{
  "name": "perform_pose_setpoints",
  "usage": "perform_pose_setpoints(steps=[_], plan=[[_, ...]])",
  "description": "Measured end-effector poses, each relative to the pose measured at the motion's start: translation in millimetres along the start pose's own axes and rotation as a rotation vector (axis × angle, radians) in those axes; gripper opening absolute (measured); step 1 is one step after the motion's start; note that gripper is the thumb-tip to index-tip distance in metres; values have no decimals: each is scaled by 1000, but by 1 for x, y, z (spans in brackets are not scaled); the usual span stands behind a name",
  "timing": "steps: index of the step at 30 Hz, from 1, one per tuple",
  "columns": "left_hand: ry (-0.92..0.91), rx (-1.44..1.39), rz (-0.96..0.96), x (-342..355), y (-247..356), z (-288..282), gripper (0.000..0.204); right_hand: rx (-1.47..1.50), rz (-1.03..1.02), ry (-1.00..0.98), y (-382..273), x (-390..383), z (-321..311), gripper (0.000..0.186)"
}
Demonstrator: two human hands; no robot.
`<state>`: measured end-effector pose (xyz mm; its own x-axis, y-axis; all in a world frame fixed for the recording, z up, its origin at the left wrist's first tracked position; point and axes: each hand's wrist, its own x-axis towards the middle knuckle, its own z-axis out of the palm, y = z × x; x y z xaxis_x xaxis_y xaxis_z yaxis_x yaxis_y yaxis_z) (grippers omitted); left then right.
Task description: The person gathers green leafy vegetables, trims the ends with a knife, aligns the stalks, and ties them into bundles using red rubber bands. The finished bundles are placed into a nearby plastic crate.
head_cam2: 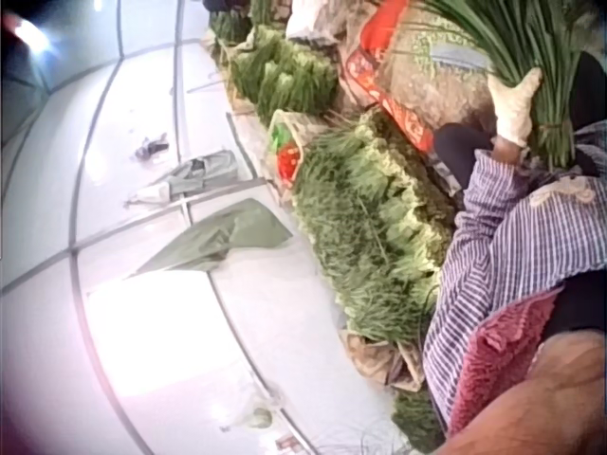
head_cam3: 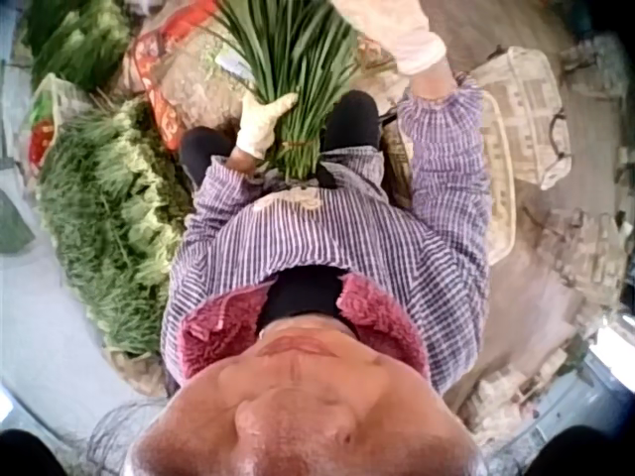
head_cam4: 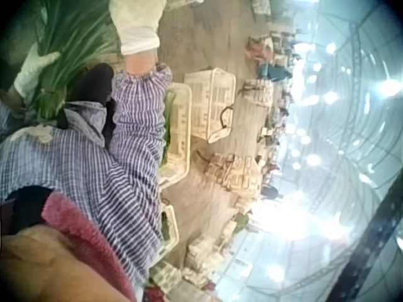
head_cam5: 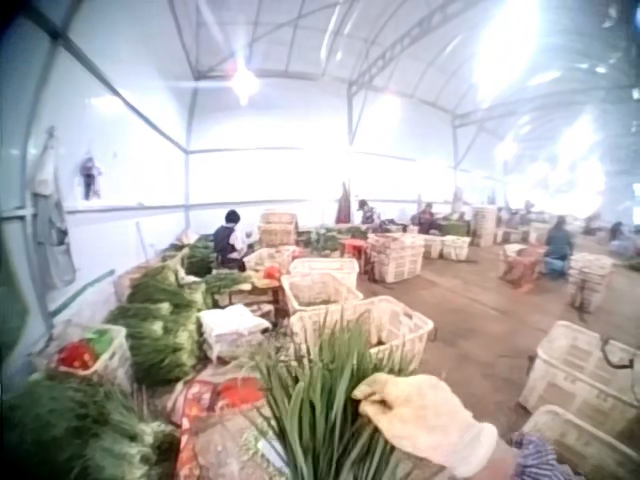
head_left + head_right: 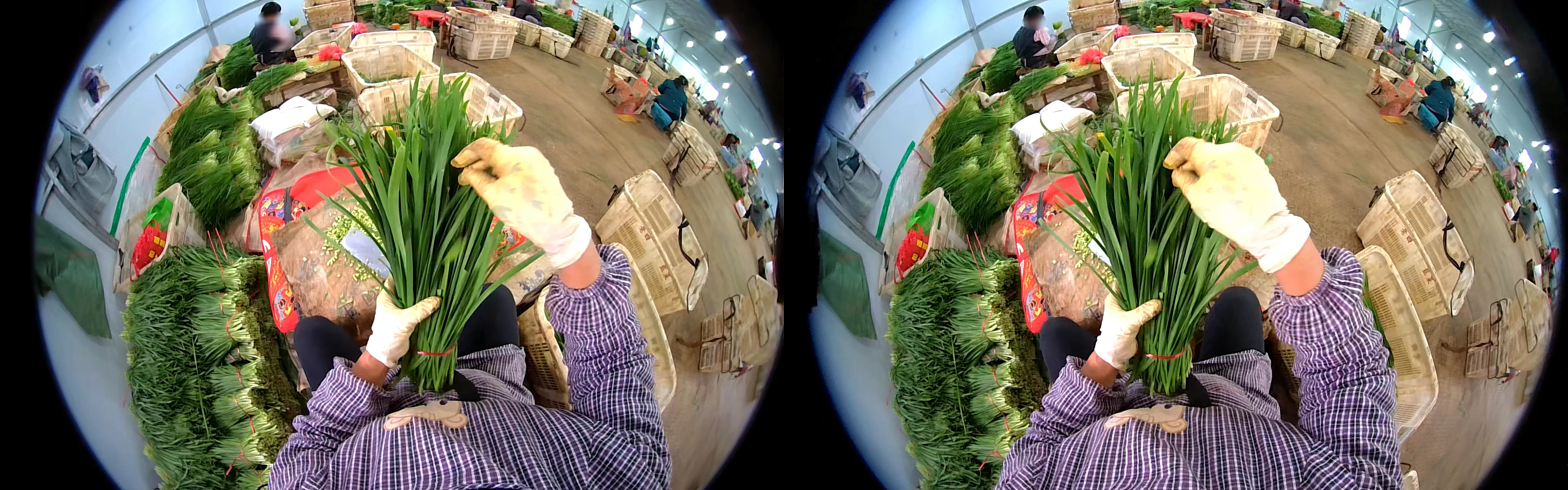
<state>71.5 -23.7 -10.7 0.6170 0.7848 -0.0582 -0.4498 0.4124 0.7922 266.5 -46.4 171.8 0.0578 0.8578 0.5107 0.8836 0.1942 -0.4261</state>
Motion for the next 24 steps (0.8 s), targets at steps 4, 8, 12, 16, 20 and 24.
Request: perform_pose_setpoints(steps=[4, 8, 12, 16, 20, 24], plan=[[-13, 33, 2, 0, -1, -1, 55, -105, -157, 56, 3, 1, 11, 17], [-39, 40, 29, 0, -2, -5, 56, -235, -251, 7, 3, -2, 12, 19], [-54, 52, 22, -1, 1, -4, 57, -225, -277, -66, 10, -5, 13, 21], [-50, 46, 32, -1, -1, -4, 56, -207, -281, -32, 7, -6, 16, 21], [-39, 38, 29, -2, -3, -7, 52, -219, -234, -33, 5, -7, 18, 20], [-25, 27, 12, -4, -1, -7, 48, -187, -263, -87, 7, -3, 19, 19]])
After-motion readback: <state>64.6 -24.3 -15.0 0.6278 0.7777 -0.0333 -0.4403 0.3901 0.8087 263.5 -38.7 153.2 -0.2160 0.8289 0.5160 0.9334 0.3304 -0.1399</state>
